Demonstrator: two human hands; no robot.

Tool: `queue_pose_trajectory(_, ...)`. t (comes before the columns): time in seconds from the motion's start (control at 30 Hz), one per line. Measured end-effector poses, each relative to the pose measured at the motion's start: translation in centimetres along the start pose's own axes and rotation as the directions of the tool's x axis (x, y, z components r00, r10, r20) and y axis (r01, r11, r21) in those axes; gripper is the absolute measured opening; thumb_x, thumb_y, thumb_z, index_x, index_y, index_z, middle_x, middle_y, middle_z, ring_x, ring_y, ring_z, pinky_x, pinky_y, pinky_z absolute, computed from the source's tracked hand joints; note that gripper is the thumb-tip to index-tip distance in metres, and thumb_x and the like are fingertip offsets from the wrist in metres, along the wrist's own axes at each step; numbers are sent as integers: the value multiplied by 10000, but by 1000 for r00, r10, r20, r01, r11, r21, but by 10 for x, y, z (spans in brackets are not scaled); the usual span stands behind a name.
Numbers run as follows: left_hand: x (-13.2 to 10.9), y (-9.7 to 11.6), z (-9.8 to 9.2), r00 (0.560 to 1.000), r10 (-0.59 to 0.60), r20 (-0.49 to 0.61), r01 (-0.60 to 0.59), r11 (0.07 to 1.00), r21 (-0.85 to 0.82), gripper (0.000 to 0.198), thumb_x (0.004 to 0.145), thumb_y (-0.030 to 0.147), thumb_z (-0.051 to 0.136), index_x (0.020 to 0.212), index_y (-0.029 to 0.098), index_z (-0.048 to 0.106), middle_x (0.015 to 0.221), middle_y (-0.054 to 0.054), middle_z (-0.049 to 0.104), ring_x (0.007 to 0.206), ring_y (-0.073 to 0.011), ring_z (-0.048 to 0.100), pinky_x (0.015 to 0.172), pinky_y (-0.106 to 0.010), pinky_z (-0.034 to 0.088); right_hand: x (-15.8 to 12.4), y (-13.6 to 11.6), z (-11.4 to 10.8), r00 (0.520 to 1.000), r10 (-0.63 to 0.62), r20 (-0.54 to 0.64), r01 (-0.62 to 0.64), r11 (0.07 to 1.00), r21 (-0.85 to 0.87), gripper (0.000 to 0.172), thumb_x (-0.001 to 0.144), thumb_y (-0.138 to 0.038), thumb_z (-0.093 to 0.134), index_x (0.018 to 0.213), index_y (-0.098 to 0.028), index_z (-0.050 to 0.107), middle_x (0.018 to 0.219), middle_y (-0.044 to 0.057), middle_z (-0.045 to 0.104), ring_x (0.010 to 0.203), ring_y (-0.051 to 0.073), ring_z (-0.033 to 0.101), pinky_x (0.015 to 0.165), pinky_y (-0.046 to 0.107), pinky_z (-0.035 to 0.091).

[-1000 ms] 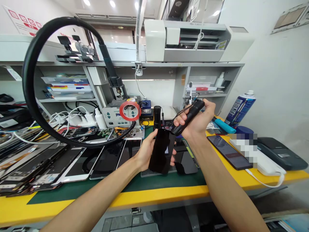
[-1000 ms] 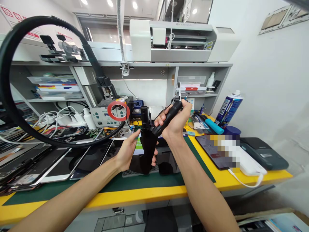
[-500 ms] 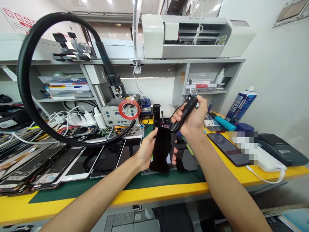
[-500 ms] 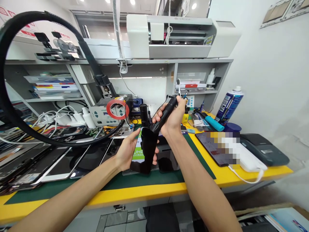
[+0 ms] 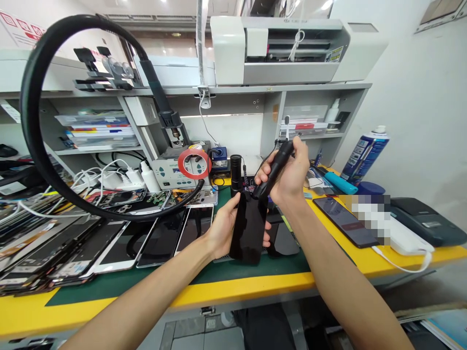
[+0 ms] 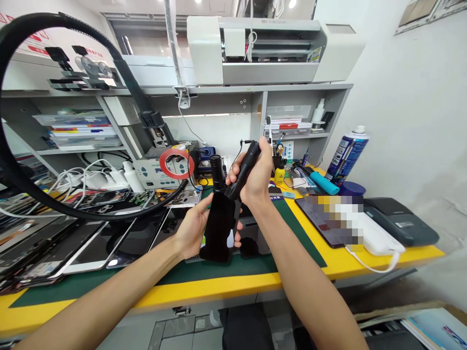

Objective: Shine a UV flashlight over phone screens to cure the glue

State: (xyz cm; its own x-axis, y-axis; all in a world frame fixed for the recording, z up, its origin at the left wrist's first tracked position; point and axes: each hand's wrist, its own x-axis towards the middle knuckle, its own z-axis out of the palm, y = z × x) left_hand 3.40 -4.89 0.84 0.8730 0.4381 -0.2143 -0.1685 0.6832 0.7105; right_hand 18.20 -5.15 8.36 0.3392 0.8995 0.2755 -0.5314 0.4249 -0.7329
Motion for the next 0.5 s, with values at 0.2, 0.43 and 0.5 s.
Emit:
queue_pose_trajectory(0.2,1,-2,2,1000,-9,0,9,1000,-15,725,950,662,290,1072,59,674,977,-206,696,809,-322,698,887,-511,510,-6,5,6,999,23,41,-21,999,-40,613,909,-699,351,551,-218,476,446,-9,443,334,131,440,362,281,428)
queue_pose_trajectory(0.43,2,-4,1,997,-10,77,16,997,-74,696,952,634,312,1147,68,668,941,-185,701,801,-298,692,859,-486,523,6,8,1,995,95,16,-93,991,-99,675,833,-836,424,570,-218,482,460,-22,442,349,122,436,351,280,437)
queue_pose_trajectory(0.5,2,-4,2,997,6,73,0,997,-83,682,960,611,310,1162,66,667,926,-179,707,783,-290,694,838,-475,531,11,9,0,994,110,0,-109,986,-127,691,802,-867,432,572,-218,488,469,-21,445,356,121,435,347,284,442)
